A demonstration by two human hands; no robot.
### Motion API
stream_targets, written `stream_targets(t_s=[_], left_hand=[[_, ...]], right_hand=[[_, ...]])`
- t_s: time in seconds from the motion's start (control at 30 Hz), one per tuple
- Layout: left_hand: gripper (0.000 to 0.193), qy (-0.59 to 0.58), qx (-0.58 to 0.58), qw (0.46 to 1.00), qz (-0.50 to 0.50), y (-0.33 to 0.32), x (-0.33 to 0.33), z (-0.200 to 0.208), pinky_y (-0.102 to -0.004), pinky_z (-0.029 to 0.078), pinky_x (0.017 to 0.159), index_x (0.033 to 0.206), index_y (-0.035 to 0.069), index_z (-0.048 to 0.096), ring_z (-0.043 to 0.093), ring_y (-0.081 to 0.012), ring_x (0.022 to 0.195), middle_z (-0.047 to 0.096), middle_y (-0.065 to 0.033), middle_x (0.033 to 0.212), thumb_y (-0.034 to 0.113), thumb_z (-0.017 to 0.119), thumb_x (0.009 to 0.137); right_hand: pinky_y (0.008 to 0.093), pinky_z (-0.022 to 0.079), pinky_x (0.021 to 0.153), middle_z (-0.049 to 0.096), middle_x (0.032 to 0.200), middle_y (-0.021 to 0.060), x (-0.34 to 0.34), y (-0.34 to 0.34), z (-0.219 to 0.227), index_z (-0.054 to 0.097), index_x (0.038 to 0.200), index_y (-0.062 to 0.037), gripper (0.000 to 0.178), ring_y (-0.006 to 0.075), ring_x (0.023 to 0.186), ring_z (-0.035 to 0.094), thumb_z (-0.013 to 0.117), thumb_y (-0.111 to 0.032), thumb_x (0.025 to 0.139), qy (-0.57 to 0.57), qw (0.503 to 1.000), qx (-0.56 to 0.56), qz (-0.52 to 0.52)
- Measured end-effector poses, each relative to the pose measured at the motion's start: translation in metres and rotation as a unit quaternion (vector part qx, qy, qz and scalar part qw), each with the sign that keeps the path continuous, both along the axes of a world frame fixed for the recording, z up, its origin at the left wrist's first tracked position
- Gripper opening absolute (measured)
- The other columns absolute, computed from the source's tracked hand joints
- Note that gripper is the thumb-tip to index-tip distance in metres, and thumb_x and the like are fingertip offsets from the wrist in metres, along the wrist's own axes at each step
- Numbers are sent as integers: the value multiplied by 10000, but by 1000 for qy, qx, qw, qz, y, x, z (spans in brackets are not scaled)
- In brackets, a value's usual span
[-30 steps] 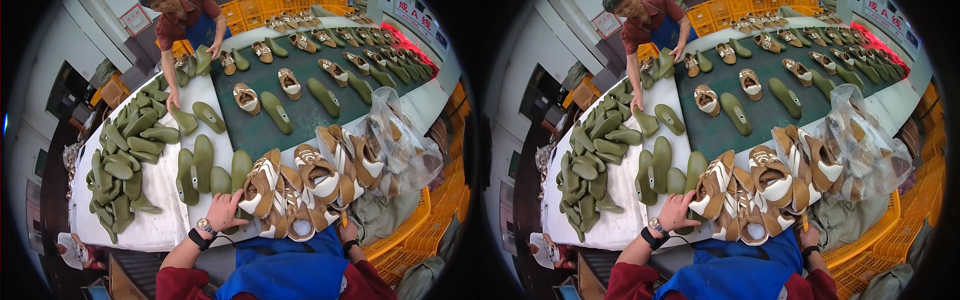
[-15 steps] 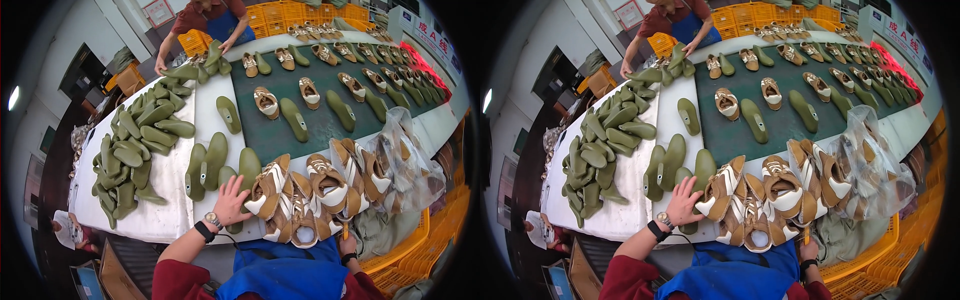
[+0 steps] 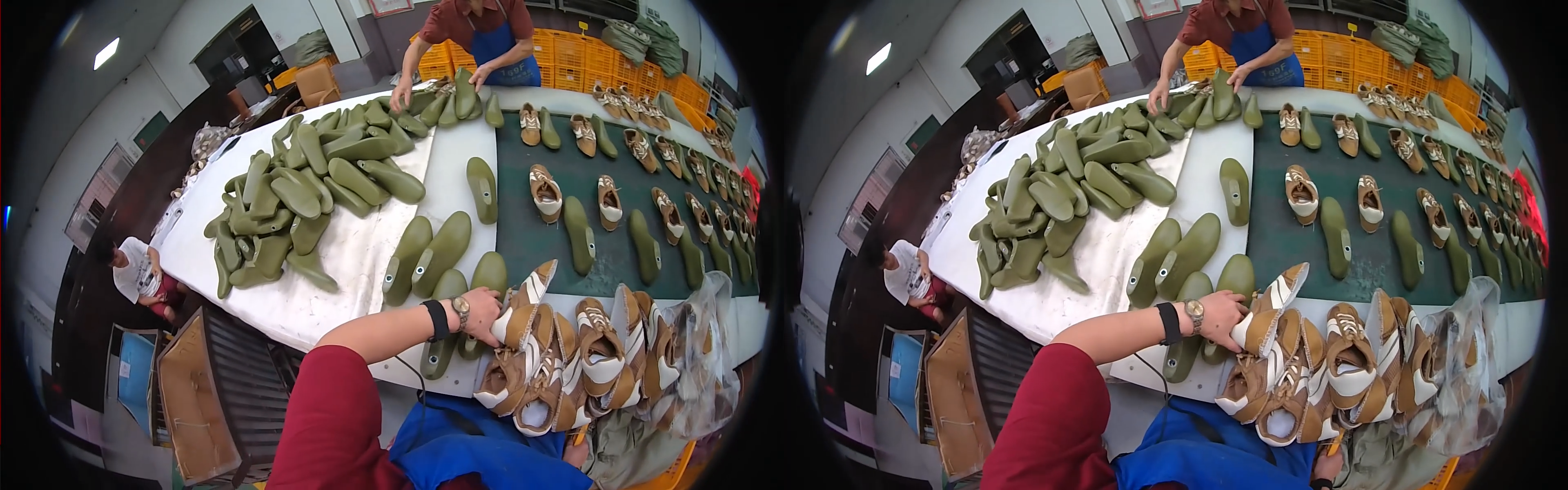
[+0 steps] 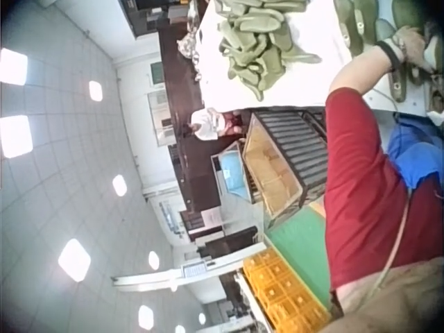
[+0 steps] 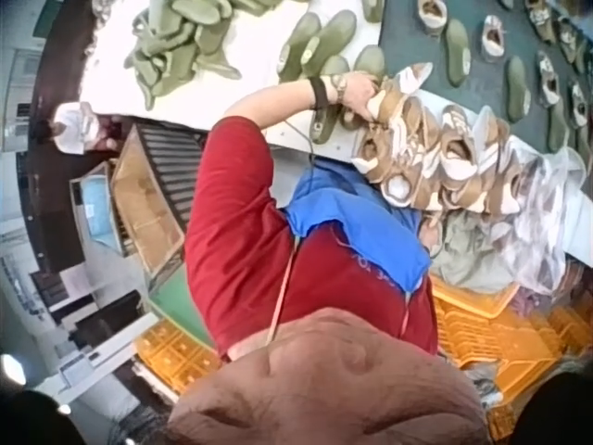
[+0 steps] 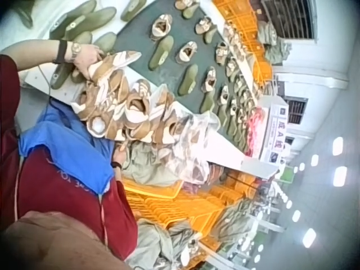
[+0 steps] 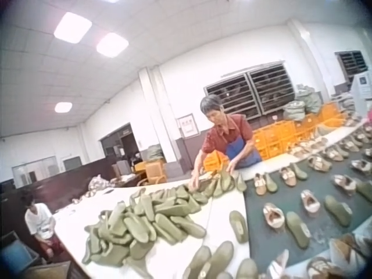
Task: Organizing shoes and shoe lasts on a conveyor table in a manufacturing facility.
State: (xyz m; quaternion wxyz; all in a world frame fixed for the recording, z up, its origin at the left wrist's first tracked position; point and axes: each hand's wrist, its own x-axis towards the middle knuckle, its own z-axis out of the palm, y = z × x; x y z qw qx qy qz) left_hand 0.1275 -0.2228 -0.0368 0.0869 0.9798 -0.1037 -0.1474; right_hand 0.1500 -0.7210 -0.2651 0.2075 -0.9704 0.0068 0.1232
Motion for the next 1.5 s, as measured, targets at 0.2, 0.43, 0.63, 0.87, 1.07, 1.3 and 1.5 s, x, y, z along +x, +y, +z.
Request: stream_targets(t_s=[0.2,0.43,0.63,0.87,1.07,1.3,1.5], left_hand=[[717,60,58,996,43,12,-24,14,-387,407,929,990,-2,671,515,-290,1084,623,-132,1013,658,579,725],[364,-272,-128,917,263,86,-101,47,-377,462,896,1099,31,593,569,-326,1026,595,-169,1106,211,669,792],[394,-95,231,833,494,204,-213,7,-436,443,898,1088,146,608,480,-292,1139,592,-80,1047,6,555,723],[177,99,306,841,435,246,-230,-52,-501,352,978,900,161,697,613,-260,977,672,-84,945,171,624,740],[108,-48,246,804,539,272,-232,-84,-450,493,816,821,88,691,644,-335,859,672,-150,848,115,610,754],[250,-190,94,873,439,136,-111,36,-403,514,766,1014,62,650,639,-336,845,667,-175,908,180,639,793],[458,-155,-150,969,118,-29,-22,82,-408,472,857,1163,34,541,568,-357,1011,593,-201,1096,235,683,778]], right_hand=[[501,468,746,638,884,235,2,9,9,603,1020,-31,285,430,864,597,624,-145,760,-8,1000,-2,9],[493,470,733,636,854,241,0,14,11,598,993,-6,272,431,842,599,628,-156,768,-11,1000,4,6],[476,475,743,640,898,223,0,-17,-24,624,1036,-37,325,421,877,600,659,-179,745,1,998,-4,-56],[479,472,744,632,890,251,3,10,17,607,994,-3,264,427,874,596,624,-135,767,34,999,7,-9],[492,480,748,635,850,245,9,29,31,629,948,-25,254,424,850,604,634,-190,756,20,999,27,11],[488,484,753,642,855,233,-3,12,29,627,979,-49,270,417,837,608,629,-196,753,35,999,-8,-24],[449,489,791,643,937,200,5,0,23,567,1158,-69,448,362,899,621,659,-266,766,50,996,47,58]])
